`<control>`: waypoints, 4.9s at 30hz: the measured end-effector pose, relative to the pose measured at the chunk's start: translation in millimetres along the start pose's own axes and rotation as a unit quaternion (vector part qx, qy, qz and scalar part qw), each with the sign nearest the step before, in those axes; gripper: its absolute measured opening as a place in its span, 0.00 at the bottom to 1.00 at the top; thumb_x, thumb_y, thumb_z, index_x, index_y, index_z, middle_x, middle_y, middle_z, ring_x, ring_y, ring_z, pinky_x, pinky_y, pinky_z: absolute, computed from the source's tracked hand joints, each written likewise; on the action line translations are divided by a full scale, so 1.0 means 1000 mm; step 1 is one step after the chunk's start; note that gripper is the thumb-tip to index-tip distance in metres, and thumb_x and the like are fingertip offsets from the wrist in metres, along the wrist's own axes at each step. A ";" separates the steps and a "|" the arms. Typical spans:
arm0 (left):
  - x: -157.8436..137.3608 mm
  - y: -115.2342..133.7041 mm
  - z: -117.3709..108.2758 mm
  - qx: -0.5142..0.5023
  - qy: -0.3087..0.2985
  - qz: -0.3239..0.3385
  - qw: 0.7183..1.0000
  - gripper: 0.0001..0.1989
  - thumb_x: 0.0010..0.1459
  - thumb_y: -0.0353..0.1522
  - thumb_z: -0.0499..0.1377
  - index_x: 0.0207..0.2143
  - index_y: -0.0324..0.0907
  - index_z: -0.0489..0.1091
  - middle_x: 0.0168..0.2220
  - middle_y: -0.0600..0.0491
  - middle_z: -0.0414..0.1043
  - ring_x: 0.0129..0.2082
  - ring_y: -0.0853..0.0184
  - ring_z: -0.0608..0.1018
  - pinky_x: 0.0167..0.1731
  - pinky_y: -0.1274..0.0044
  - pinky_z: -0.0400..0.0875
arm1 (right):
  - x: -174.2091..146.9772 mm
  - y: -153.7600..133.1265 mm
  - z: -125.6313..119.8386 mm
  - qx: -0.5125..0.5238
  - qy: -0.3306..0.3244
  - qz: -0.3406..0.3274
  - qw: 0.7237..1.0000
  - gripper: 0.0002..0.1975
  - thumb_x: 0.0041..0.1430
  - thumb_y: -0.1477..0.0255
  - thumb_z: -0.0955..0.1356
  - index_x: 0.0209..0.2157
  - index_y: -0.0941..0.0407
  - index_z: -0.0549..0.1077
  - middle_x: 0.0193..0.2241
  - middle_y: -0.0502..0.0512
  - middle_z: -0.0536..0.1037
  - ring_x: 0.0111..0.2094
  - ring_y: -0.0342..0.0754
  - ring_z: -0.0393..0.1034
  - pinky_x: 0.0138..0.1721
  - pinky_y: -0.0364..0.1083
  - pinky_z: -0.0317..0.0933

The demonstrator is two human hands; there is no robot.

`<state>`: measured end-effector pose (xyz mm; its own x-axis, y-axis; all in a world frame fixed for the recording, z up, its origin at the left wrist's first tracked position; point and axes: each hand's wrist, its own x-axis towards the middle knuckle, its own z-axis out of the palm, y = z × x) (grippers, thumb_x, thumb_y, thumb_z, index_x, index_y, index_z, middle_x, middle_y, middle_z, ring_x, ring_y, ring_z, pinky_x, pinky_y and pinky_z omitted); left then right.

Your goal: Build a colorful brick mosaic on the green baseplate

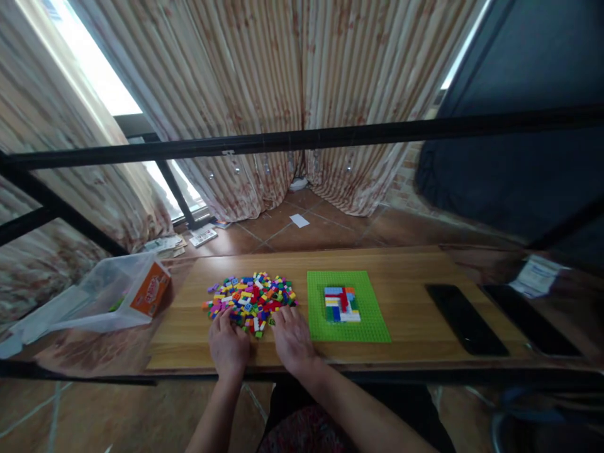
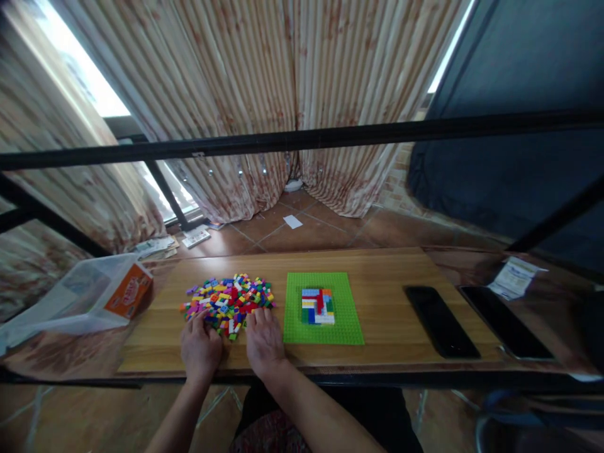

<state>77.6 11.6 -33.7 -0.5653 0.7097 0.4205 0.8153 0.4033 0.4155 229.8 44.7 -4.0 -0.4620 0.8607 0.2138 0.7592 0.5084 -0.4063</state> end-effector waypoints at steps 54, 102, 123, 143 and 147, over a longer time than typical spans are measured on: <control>0.004 0.005 -0.004 0.009 -0.012 0.002 1.000 0.18 0.58 0.29 0.49 0.51 0.37 0.67 0.50 0.41 0.68 0.53 0.55 0.69 0.55 0.64 0.63 | -0.019 0.179 -0.067 0.411 0.083 0.322 0.849 0.10 0.45 0.65 0.71 0.25 0.58 0.73 0.15 0.47 0.72 0.14 0.38 0.59 0.17 0.39 0.51; -0.004 0.003 0.001 -0.014 0.001 -0.013 1.000 0.18 0.56 0.27 0.53 0.50 0.37 0.67 0.50 0.42 0.69 0.51 0.56 0.70 0.53 0.66 0.65 | -0.006 0.049 -0.021 0.108 -0.013 0.063 0.992 0.09 0.60 0.73 0.63 0.40 0.55 0.73 0.37 0.56 0.75 0.40 0.50 0.70 0.42 0.46 0.60; -0.004 0.003 0.001 -0.022 0.010 -0.011 1.000 0.17 0.56 0.28 0.53 0.49 0.38 0.67 0.50 0.42 0.69 0.52 0.55 0.70 0.53 0.64 0.65 | 0.000 0.038 -0.022 0.000 -0.075 0.030 0.997 0.07 0.59 0.78 0.62 0.35 0.56 0.70 0.40 0.57 0.74 0.43 0.49 0.69 0.44 0.44 0.59; -0.001 0.003 0.001 -0.008 0.005 -0.008 1.000 0.17 0.57 0.29 0.53 0.49 0.37 0.67 0.50 0.41 0.69 0.52 0.55 0.70 0.53 0.64 0.66 | -0.035 0.186 -0.067 0.388 0.167 0.289 0.859 0.20 0.46 0.59 0.70 0.37 0.57 0.77 0.35 0.58 0.80 0.35 0.52 0.74 0.40 0.52 0.67; -0.001 0.003 0.001 -0.008 0.006 -0.006 1.000 0.17 0.57 0.30 0.53 0.49 0.37 0.67 0.51 0.41 0.69 0.52 0.55 0.70 0.53 0.65 0.65 | -0.025 0.190 -0.062 0.380 0.156 0.279 0.868 0.20 0.44 0.58 0.71 0.35 0.57 0.78 0.34 0.59 0.81 0.35 0.53 0.74 0.40 0.52 0.67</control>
<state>81.2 12.2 -33.3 -0.5764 0.6979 0.4251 0.8065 0.4017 0.4339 413.8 121.5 -31.4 0.1171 0.9929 -0.0223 0.2490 -0.0511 -0.9672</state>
